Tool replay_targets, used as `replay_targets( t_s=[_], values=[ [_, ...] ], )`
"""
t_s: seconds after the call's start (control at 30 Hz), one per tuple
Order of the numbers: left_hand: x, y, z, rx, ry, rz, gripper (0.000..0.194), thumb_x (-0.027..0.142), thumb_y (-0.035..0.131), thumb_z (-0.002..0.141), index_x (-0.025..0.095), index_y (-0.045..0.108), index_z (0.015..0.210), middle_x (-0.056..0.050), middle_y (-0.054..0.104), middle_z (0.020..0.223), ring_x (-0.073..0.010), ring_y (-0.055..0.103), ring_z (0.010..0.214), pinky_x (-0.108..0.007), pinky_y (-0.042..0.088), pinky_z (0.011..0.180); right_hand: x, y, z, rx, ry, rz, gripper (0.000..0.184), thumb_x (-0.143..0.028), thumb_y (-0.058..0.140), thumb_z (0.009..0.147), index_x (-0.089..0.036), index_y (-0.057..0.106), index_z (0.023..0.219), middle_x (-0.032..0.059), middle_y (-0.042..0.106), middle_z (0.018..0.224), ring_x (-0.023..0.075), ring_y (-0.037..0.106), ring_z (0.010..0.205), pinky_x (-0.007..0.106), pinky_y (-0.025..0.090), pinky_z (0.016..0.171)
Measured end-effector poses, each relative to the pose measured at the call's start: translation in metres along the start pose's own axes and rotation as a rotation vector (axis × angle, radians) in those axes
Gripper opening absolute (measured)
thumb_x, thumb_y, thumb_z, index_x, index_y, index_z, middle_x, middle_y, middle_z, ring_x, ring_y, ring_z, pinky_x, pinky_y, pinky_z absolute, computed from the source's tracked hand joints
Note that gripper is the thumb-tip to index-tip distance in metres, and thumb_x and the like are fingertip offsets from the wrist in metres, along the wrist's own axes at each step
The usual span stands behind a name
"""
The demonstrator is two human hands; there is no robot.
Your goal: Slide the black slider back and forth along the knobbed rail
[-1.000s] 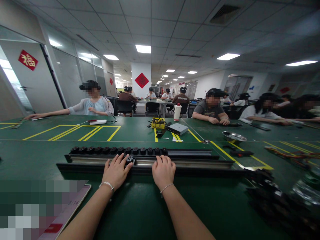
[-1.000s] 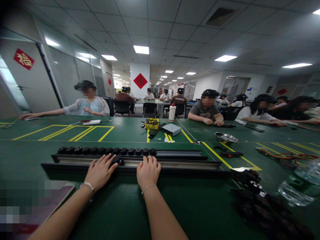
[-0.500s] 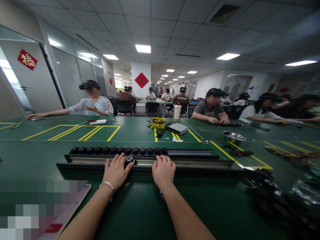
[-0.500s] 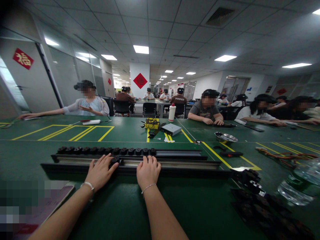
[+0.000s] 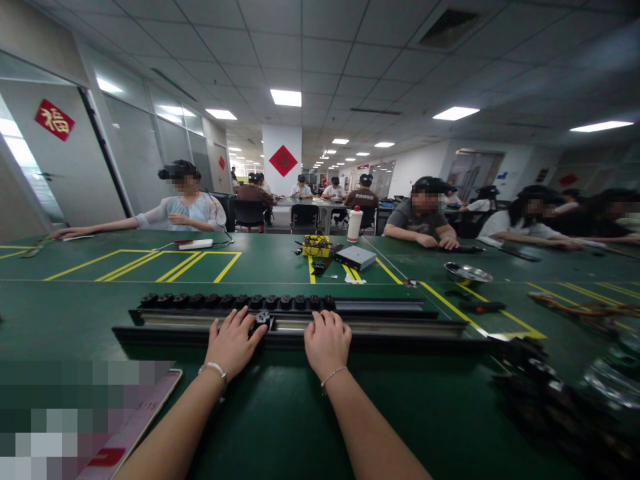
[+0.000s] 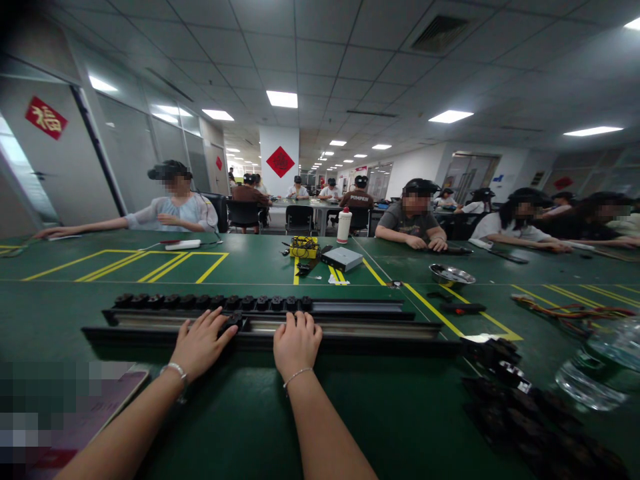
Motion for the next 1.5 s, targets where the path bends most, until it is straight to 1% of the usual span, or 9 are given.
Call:
replay_targets(
  t_s=[0.37, 0.63, 0.83, 1.07, 1.3, 1.5],
  values=[
    [0.0001, -0.0012, 0.0002, -0.028, -0.010, -0.028, 0.051, 0.056, 0.026, 0.081, 0.030, 0.052, 0.116, -0.002, 0.036, 0.141, -0.0236, 0.026, 0.131, -0.051, 0.015, 0.105, -0.0003, -0.0005, 0.0004, -0.014, 0.000, -0.017, 0.034, -0.028, 0.037, 0.085, -0.024, 0.059, 0.110, 0.0071, 0.056, 0.117, 0.0219, 0.041, 0.112, 0.037, 0.024, 0.090],
    [-0.0007, -0.0007, 0.0007, -0.024, -0.004, -0.023, 0.051, 0.057, 0.027, 0.080, 0.030, 0.052, 0.115, -0.002, 0.036, 0.140, -0.0236, 0.027, 0.131, -0.051, 0.016, 0.104, 0.0000, 0.0002, 0.0000, 0.002, -0.008, -0.007, 0.034, -0.028, 0.037, 0.084, -0.024, 0.059, 0.110, 0.0058, 0.057, 0.116, 0.0218, 0.042, 0.112, 0.037, 0.024, 0.090],
    [0.0012, -0.0028, -0.0004, -0.026, -0.007, -0.010, 0.048, 0.055, 0.028, 0.081, 0.030, 0.053, 0.114, -0.002, 0.036, 0.141, -0.0236, 0.027, 0.131, -0.050, 0.017, 0.104, -0.0005, 0.0003, -0.0001, -0.004, -0.006, -0.030, 0.034, -0.029, 0.036, 0.085, -0.025, 0.059, 0.110, 0.0070, 0.056, 0.117, 0.0226, 0.041, 0.113, 0.038, 0.024, 0.090],
    [0.0016, -0.0040, -0.0008, -0.027, -0.008, -0.021, 0.049, 0.056, 0.028, 0.081, 0.031, 0.054, 0.114, -0.002, 0.036, 0.141, -0.0236, 0.027, 0.131, -0.050, 0.016, 0.104, 0.0000, 0.0003, 0.0000, 0.002, 0.003, 0.006, 0.034, -0.028, 0.038, 0.084, -0.024, 0.059, 0.110, 0.0070, 0.057, 0.117, 0.0223, 0.041, 0.112, 0.038, 0.024, 0.090],
    [0.0017, -0.0029, -0.0006, -0.033, -0.006, -0.025, 0.046, 0.054, 0.029, 0.081, 0.033, 0.054, 0.113, 0.001, 0.036, 0.141, -0.0241, 0.026, 0.131, -0.050, 0.016, 0.104, 0.0001, 0.0006, -0.0002, 0.000, 0.005, 0.021, 0.034, -0.028, 0.037, 0.084, -0.024, 0.059, 0.110, 0.0065, 0.057, 0.116, 0.0223, 0.040, 0.112, 0.038, 0.023, 0.091],
    [0.0020, -0.0042, -0.0008, -0.034, -0.002, -0.035, 0.046, 0.055, 0.029, 0.081, 0.033, 0.054, 0.113, 0.001, 0.036, 0.140, -0.0244, 0.026, 0.131, -0.051, 0.016, 0.104, 0.0001, -0.0011, -0.0003, -0.004, -0.001, 0.013, 0.033, -0.028, 0.037, 0.085, -0.024, 0.059, 0.109, 0.0061, 0.057, 0.116, 0.0221, 0.041, 0.112, 0.037, 0.024, 0.090]
  ],
)
Point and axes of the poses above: each hand's wrist, its own z-axis towards the middle knuckle, its own y-axis out of the palm, x = y × z, the point moved 5 cm from there along z, towards the middle knuckle
